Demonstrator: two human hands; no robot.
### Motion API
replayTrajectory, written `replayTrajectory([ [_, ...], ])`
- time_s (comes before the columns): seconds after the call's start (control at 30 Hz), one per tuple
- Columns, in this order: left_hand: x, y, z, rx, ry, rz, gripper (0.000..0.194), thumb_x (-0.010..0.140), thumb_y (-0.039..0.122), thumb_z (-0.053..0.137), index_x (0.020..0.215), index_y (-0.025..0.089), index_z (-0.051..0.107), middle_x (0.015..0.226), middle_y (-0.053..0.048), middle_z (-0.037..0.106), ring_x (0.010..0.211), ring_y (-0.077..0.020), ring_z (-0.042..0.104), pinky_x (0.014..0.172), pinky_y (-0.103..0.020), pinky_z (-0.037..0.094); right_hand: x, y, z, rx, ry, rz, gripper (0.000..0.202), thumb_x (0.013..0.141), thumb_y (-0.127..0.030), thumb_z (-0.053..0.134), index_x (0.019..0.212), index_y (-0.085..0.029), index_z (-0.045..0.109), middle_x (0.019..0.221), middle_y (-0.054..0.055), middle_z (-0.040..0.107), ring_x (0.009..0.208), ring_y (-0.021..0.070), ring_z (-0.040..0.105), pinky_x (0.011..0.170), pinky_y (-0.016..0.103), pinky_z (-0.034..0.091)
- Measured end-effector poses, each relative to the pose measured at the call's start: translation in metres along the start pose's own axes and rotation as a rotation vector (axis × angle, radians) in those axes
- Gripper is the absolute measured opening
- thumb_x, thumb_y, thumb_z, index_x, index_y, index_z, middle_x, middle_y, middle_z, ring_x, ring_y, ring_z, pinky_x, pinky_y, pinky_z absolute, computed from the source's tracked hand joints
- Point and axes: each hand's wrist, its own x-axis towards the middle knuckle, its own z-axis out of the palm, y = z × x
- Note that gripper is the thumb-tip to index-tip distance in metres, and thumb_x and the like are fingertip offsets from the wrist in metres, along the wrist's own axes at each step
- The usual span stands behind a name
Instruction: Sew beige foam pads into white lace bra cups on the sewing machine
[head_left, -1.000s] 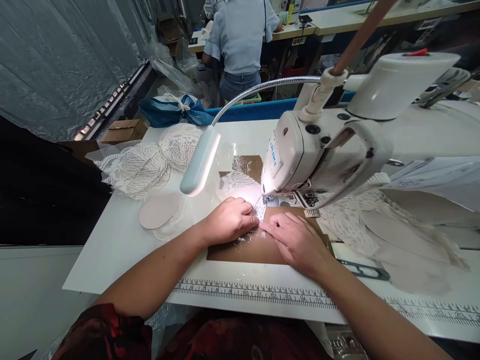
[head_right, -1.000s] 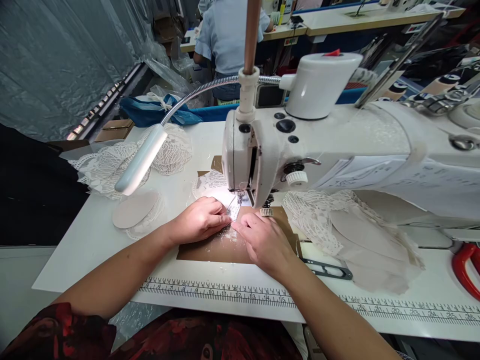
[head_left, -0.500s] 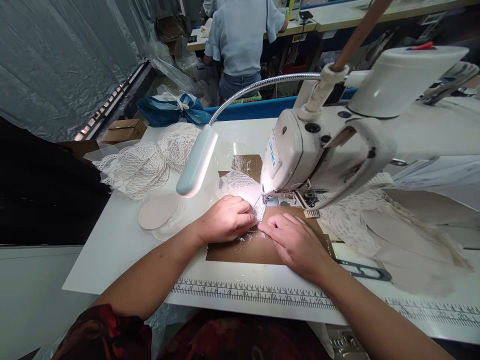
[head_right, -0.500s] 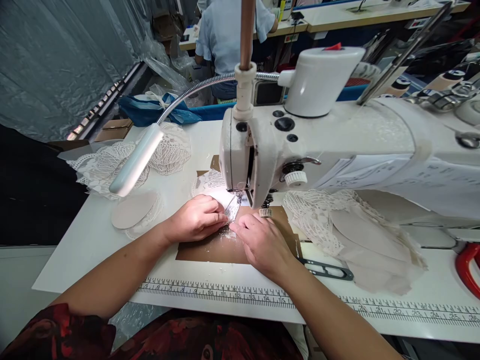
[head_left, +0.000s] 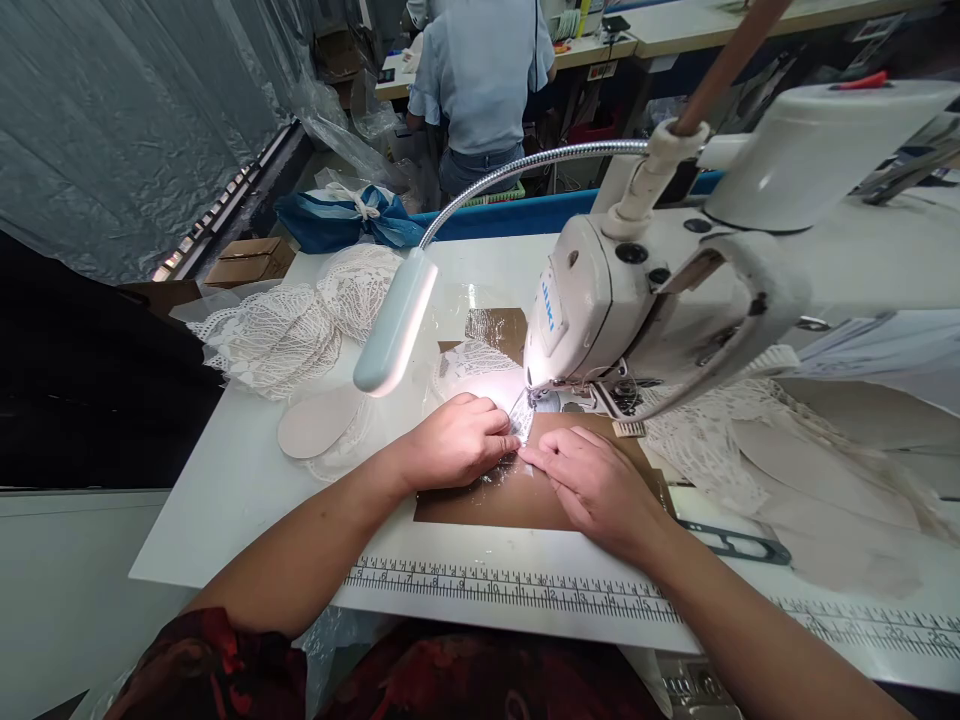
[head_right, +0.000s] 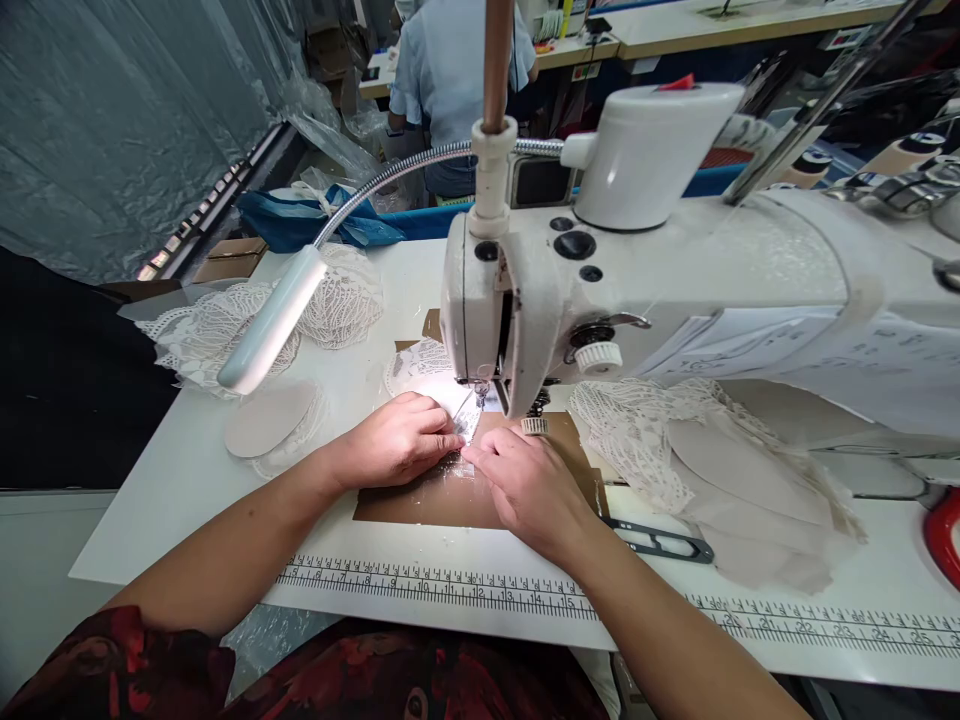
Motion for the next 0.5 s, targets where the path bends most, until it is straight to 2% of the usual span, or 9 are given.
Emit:
replayTrajectory([
  [0.1, 0.0, 0.0, 0.001, 0.013, 0.004, 0.012, 0.025, 0.097, 0.026, 0.045, 0.093, 0.018, 0.069, 0.079, -0.005, 0.059, 0.073, -0.0163, 0.049, 0.067, -0.031, 0.033, 0.001, 0.002, 0.002, 0.024, 0.062, 0.046, 0.037, 0.09, -0.009, 0.038, 0.113, -0.017, 0.066, 0.085, 0.006, 0.062, 0.071, 0.0152, 0.051, 0.063, 0.028, 0.04],
  [0.23, -0.003, -0.004, -0.001, -0.084, 0.012, 0.012, 0.023, 0.096, 0.027, 0.047, 0.097, 0.019, 0.069, 0.082, -0.006, 0.061, 0.075, -0.0162, 0.052, 0.068, -0.031, 0.038, 0.002, 0.001, 0.005, -0.09, 0.033, 0.044, 0.039, 0.087, -0.006, 0.04, 0.113, -0.017, 0.066, 0.082, 0.006, 0.06, 0.073, 0.0172, 0.051, 0.063, 0.029, 0.04],
  [0.37, -0.006, -0.013, -0.006, -0.248, 0.174, -0.056, 0.021, 0.091, 0.023, 0.05, 0.1, 0.016, 0.068, 0.086, -0.007, 0.065, 0.08, -0.0162, 0.056, 0.072, -0.03, 0.046, 0.002, -0.004, 0.006, -0.233, 0.001, 0.033, 0.041, 0.079, 0.0, 0.04, 0.106, -0.015, 0.067, 0.082, 0.007, 0.06, 0.075, 0.0192, 0.048, 0.065, 0.03, 0.037],
  [0.43, -0.007, -0.016, -0.009, -0.266, 0.274, -0.132, 0.019, 0.09, 0.021, 0.051, 0.097, 0.015, 0.068, 0.085, -0.007, 0.065, 0.081, -0.0162, 0.056, 0.073, -0.03, 0.048, 0.002, -0.006, 0.006, -0.26, 0.005, 0.033, 0.04, 0.079, 0.0, 0.04, 0.103, -0.016, 0.067, 0.081, 0.007, 0.059, 0.074, 0.0193, 0.046, 0.065, 0.03, 0.035],
  [0.5, -0.006, -0.017, -0.01, -0.248, 0.318, -0.173, 0.017, 0.09, 0.02, 0.052, 0.095, 0.015, 0.067, 0.085, -0.007, 0.066, 0.081, -0.0162, 0.056, 0.074, -0.031, 0.048, 0.002, -0.006, 0.006, -0.275, 0.01, 0.038, 0.04, 0.079, 0.0, 0.04, 0.102, -0.017, 0.067, 0.08, 0.006, 0.059, 0.073, 0.0191, 0.044, 0.064, 0.03, 0.033],
])
